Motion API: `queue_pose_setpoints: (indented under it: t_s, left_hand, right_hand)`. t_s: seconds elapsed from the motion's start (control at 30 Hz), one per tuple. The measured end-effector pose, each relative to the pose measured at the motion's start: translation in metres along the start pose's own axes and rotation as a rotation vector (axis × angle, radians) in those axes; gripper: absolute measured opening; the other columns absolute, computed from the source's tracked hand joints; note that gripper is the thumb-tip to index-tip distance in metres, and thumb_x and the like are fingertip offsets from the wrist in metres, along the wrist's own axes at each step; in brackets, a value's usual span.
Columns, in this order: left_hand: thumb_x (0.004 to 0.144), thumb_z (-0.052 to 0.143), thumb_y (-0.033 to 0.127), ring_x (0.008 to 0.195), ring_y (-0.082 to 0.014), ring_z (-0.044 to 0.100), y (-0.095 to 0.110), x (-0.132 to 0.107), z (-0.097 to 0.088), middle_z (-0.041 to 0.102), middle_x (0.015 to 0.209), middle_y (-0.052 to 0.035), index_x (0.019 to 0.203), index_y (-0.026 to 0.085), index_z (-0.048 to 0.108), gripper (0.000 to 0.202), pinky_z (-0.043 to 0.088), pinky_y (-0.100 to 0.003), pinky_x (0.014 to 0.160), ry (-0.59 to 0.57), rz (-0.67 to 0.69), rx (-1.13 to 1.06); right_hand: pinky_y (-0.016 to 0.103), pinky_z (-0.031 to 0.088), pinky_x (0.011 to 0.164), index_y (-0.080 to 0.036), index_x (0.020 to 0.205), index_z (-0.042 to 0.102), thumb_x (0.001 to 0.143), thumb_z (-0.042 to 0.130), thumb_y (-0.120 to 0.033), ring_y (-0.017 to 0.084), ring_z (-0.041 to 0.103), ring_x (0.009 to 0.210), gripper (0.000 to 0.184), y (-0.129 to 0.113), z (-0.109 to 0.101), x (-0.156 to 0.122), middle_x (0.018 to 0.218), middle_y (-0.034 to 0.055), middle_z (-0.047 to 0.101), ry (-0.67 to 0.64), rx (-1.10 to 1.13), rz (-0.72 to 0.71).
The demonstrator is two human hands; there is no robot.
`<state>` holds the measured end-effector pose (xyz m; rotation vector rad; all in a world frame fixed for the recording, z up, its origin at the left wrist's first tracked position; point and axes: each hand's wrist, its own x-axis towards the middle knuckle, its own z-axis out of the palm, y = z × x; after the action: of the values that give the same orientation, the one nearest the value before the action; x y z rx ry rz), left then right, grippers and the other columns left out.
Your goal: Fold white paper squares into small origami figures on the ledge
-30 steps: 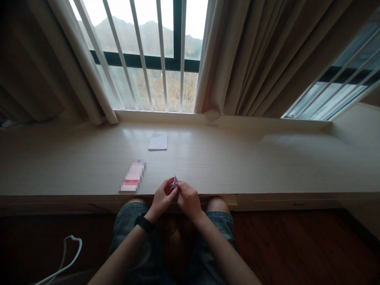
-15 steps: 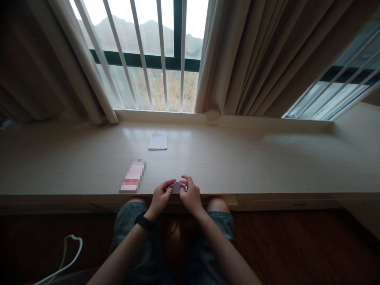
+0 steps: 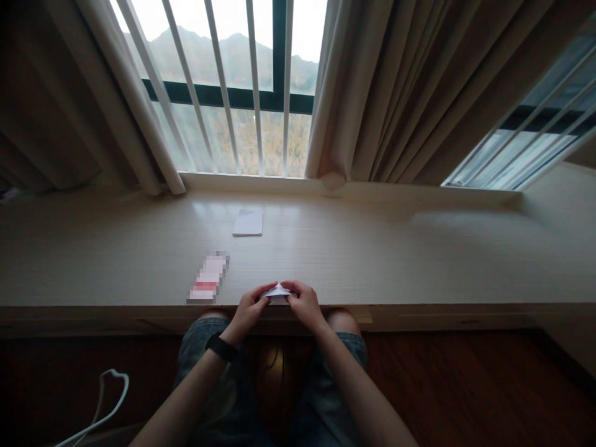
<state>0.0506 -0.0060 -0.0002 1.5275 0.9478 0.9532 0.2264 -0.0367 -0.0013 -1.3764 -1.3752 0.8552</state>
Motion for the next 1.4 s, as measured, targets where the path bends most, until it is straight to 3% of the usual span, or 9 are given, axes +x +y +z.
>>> queue_pose_setpoints:
  t_s: [0.2, 0.33, 0.5, 0.6, 0.77, 0.9, 1.03, 1.2, 1.4]
  left_hand:
    - [0.076, 0.064, 0.021, 0.086, -0.0197, 0.067, -0.001, 0.0, -0.002, 0.073, 0.101, -0.006, 0.111, 0.017, 0.069, 0.035, 0.054, -0.033, 0.081, 0.067, -0.025, -0.013]
    - [0.075, 0.069, 0.024, 0.084, -0.0196, 0.067, -0.002, 0.001, -0.003, 0.074, 0.096, -0.0053, 0.108, 0.018, 0.071, 0.034, 0.054, -0.032, 0.078, 0.112, -0.032, -0.004]
    - [0.079, 0.067, 0.026, 0.098, -0.0215, 0.066, -0.006, 0.002, 0.005, 0.07, 0.112, -0.0079, 0.119, 0.018, 0.066, 0.041, 0.053, -0.034, 0.088, 0.236, -0.039, -0.027]
    - [0.083, 0.063, 0.028, 0.108, -0.0233, 0.063, -0.007, 0.0, 0.012, 0.066, 0.122, -0.0088, 0.124, 0.019, 0.063, 0.042, 0.051, -0.037, 0.094, 0.278, -0.006, -0.02]
    - [0.089, 0.055, 0.033, 0.114, -0.0255, 0.061, 0.0, -0.005, 0.021, 0.063, 0.127, -0.0094, 0.132, 0.021, 0.056, 0.044, 0.048, -0.042, 0.099, 0.188, 0.013, 0.055]
    - [0.091, 0.051, 0.035, 0.138, -0.0235, 0.037, 0.003, -0.006, 0.026, 0.041, 0.148, -0.0099, 0.14, 0.019, 0.046, 0.052, 0.028, -0.042, 0.116, 0.103, 0.097, 0.051]
    - [0.092, 0.05, 0.036, 0.139, -0.0221, 0.034, 0.004, -0.006, 0.026, 0.041, 0.148, -0.0089, 0.132, 0.021, 0.054, 0.043, 0.024, -0.041, 0.118, 0.158, 0.138, 0.058]
    - [0.083, 0.064, 0.043, 0.099, -0.0224, 0.065, 0.005, -0.001, 0.018, 0.064, 0.118, -0.0132, 0.125, 0.017, 0.058, 0.049, 0.054, -0.035, 0.084, 0.216, -0.006, -0.12]
    - [0.071, 0.076, 0.041, 0.077, -0.0178, 0.068, 0.003, 0.009, 0.008, 0.067, 0.1, -0.0093, 0.127, 0.016, 0.053, 0.066, 0.055, -0.028, 0.066, 0.195, -0.079, -0.225]
  right_hand:
    - [0.035, 0.057, 0.078, -0.022, 0.111, 0.067, 0.074, 0.067, -0.024, 0.023, 0.069, 0.094, 0.038, -0.002, 0.001, 0.0, 0.114, 0.0083, 0.069, -0.014, 0.132, -0.032]
    - [0.032, 0.057, 0.074, -0.022, 0.111, 0.066, 0.074, 0.07, -0.028, 0.023, 0.069, 0.094, 0.038, -0.003, 0.001, 0.002, 0.113, 0.009, 0.069, 0.013, 0.08, -0.018]
    - [0.036, 0.057, 0.078, -0.019, 0.117, 0.061, 0.076, 0.07, -0.034, 0.022, 0.069, 0.088, 0.044, -0.006, 0.01, -0.002, 0.114, 0.0121, 0.068, 0.329, -0.076, 0.046]
    - [0.038, 0.056, 0.081, -0.017, 0.11, 0.064, 0.08, 0.066, -0.037, 0.023, 0.069, 0.087, 0.036, -0.01, 0.019, -0.007, 0.104, 0.0115, 0.071, 0.413, -0.102, 0.048]
    - [0.041, 0.052, 0.093, -0.024, 0.113, 0.068, 0.089, 0.055, -0.033, 0.025, 0.067, 0.104, 0.029, -0.018, 0.03, -0.013, 0.113, 0.0063, 0.07, 0.302, -0.114, -0.042]
    - [0.042, 0.048, 0.1, -0.025, 0.123, 0.063, 0.089, 0.051, -0.028, 0.024, 0.062, 0.113, 0.036, -0.02, 0.031, -0.013, 0.124, 0.0049, 0.065, 0.195, -0.083, -0.071]
    - [0.045, 0.05, 0.099, -0.022, 0.122, 0.063, 0.087, 0.056, -0.034, 0.026, 0.062, 0.113, 0.038, -0.017, 0.032, -0.009, 0.124, 0.0076, 0.065, 0.208, 0.081, -0.02]
    - [0.045, 0.058, 0.085, -0.018, 0.124, 0.058, 0.079, 0.064, -0.044, 0.026, 0.069, 0.097, 0.052, -0.013, 0.028, -0.001, 0.109, 0.0106, 0.071, 0.094, 0.445, 0.096]
    - [0.04, 0.059, 0.08, -0.02, 0.13, 0.052, 0.079, 0.059, -0.03, 0.021, 0.07, 0.089, 0.053, -0.013, 0.02, 0.005, 0.101, 0.0078, 0.072, -0.074, 0.403, 0.103]
